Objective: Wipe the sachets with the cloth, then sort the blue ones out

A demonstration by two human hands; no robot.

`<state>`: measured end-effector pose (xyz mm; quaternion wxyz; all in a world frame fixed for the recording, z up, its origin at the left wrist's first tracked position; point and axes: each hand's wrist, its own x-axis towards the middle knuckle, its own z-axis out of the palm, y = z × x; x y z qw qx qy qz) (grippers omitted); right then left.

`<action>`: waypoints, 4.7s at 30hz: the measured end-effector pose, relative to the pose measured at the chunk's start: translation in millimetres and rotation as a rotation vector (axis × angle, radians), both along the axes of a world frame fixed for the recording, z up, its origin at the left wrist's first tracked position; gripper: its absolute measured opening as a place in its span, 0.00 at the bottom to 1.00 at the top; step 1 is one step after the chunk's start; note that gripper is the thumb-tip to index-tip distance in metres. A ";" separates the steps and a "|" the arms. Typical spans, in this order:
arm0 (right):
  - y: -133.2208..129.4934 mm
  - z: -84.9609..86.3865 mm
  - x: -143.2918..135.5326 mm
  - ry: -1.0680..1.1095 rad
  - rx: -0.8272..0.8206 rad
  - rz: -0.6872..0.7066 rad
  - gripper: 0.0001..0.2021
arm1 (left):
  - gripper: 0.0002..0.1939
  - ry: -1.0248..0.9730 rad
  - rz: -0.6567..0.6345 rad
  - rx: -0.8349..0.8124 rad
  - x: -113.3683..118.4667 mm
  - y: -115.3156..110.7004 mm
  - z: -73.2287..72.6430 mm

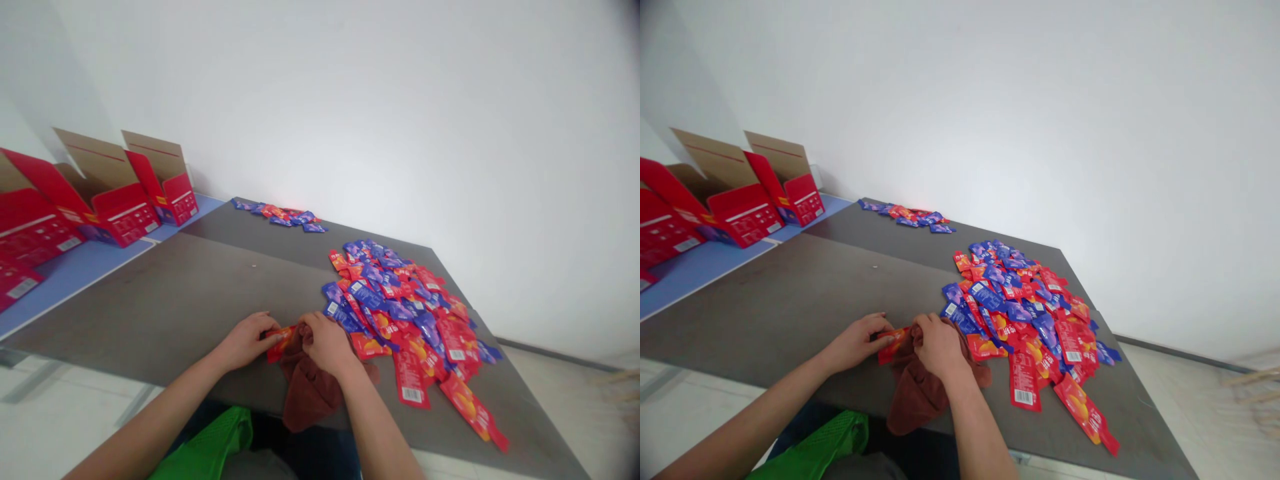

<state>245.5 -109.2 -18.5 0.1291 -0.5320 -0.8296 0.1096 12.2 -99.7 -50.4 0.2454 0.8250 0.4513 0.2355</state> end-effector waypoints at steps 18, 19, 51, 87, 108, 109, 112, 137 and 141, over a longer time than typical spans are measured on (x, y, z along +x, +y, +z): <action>-47.7 -31.4 -0.6 0.447 0.384 -0.217 0.17 | 0.25 -0.490 -0.057 -0.363 -27.2 5.3 -4.0; -49.0 -32.9 -3.6 0.463 0.409 -0.223 0.16 | 0.26 -0.546 -0.044 -0.389 -28.5 5.9 -5.2; -55.8 -40.3 7.5 0.555 0.449 -0.347 0.25 | 0.16 -0.158 -0.005 -0.325 -7.2 -1.8 11.4; -16.4 10.8 -19.5 0.064 0.136 -0.261 0.16 | 0.20 -0.162 0.045 -0.338 -11.7 3.2 1.3; -18.0 -5.7 -40.6 0.096 0.127 -0.119 0.16 | 0.16 -0.177 0.043 -0.366 -11.3 2.9 4.1; -12.7 -8.1 -33.6 0.073 0.097 -0.203 0.15 | 0.17 -0.180 0.038 -0.367 -9.6 1.8 6.8; -4.4 -2.5 -16.2 0.045 0.085 -0.334 0.14 | 0.20 -0.175 0.043 -0.381 -6.9 -0.4 12.5; -7.8 -6.7 -19.2 0.051 0.082 -0.231 0.14 | 0.20 -0.198 0.041 -0.376 -7.6 1.4 10.2; -13.1 9.5 -13.3 0.096 0.163 -0.241 0.15 | 0.21 -0.185 0.043 -0.373 -9.3 2.4 8.4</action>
